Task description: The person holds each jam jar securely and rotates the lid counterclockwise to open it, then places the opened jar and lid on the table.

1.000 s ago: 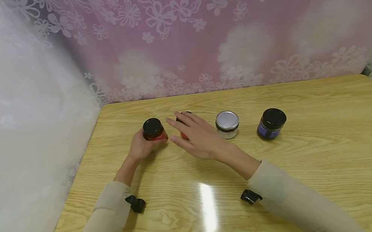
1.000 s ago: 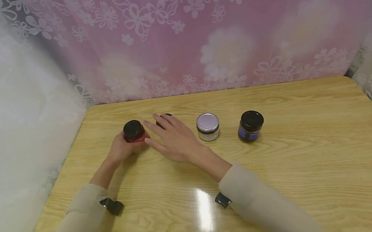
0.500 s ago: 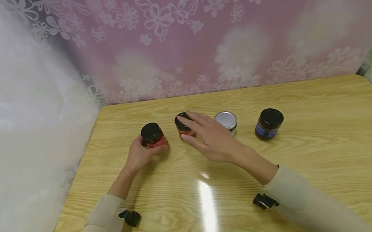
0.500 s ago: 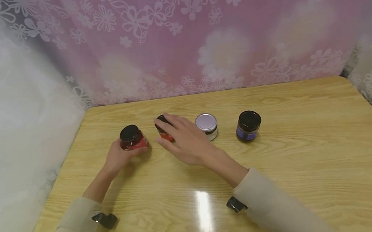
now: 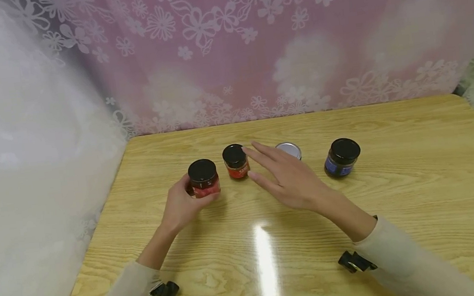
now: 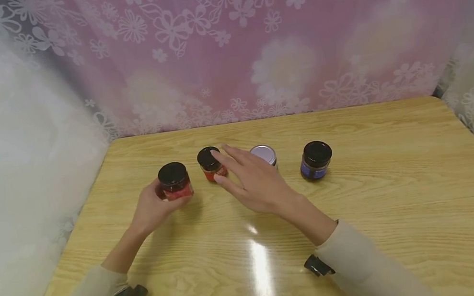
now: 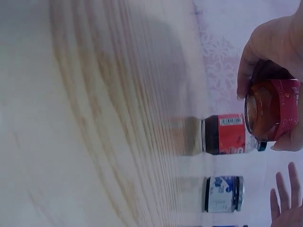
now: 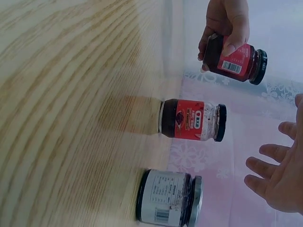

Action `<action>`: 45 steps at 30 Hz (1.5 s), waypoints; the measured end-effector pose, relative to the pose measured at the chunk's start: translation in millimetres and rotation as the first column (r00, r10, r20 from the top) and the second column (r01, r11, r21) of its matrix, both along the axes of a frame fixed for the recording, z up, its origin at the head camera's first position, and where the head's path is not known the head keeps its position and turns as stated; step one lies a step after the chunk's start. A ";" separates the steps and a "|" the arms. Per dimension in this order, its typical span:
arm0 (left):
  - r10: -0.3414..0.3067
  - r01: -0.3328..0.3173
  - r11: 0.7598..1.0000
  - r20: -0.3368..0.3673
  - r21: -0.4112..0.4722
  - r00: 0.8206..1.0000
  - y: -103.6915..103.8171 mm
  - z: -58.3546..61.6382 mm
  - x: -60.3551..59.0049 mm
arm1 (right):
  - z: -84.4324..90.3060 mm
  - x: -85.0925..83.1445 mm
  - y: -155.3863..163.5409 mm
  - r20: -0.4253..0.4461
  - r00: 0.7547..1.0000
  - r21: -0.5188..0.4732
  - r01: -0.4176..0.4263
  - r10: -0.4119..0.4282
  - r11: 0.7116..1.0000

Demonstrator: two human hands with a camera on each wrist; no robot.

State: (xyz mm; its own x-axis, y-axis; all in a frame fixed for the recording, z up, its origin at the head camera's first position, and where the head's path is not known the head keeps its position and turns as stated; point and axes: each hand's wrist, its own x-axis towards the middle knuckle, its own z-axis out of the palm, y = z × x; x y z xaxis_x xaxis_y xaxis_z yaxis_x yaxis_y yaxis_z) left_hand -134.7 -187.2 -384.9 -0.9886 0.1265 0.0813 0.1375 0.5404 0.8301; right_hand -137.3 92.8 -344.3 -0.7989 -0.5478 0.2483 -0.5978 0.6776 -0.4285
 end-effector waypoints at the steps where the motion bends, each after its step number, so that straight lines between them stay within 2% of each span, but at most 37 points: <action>1: -0.005 0.005 1.000 -0.004 0.001 1.000 2.0 0.4 1.4 | 0.4 1.0 2.1 0.004 1.000 0.003 0.004 -0.004 1.000; 9: -0.101 0.101 0.995 0.005 0.027 0.995 19.9 7.9 14.2 | 5.1 11.1 18.6 0.024 1.000 -0.029 0.014 -0.013 0.999; 14: -0.173 0.173 0.985 -0.009 -0.026 0.985 32.6 11.5 22.3 | 5.5 18.3 26.8 0.041 0.999 -0.073 0.018 -0.015 0.997; 23: -0.293 0.287 0.952 -0.049 -0.108 0.955 51.3 17.5 35.4 | 5.8 33.7 31.2 0.061 0.998 -0.131 0.014 -0.006 0.991; 29: -0.312 0.292 0.940 -0.100 -0.175 0.945 58.8 16.8 38.1 | 5.3 43.1 30.0 0.039 0.999 -0.130 0.002 0.003 0.992; 35: -0.331 0.304 0.928 -0.103 -0.215 0.938 66.1 18.8 41.9 | 5.3 49.7 28.9 0.039 0.999 -0.119 0.006 -0.001 0.993; 39: -0.341 0.296 0.913 -0.130 -0.280 0.931 71.8 19.6 43.8 | 4.5 54.4 26.8 0.027 0.999 -0.094 0.028 -0.026 0.995; 42: -0.347 0.288 0.906 -0.153 -0.311 0.925 74.4 18.4 44.7 | 3.2 57.2 24.4 -0.007 0.999 -0.075 0.046 -0.047 0.996; 45: -0.351 0.293 0.907 -0.160 -0.301 0.922 75.9 16.9 45.3 | 2.4 58.9 21.5 -0.061 0.996 -0.047 0.063 -0.065 0.997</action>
State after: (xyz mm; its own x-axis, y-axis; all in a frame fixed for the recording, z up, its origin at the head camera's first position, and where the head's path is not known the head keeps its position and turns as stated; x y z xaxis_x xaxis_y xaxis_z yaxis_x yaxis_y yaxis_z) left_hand -89.4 -111.3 -368.1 -0.8544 0.4809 0.1966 0.4938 0.6338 0.5954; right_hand -78.4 114.2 -342.0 -0.8141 -0.4831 0.3223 -0.5804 0.6960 -0.4228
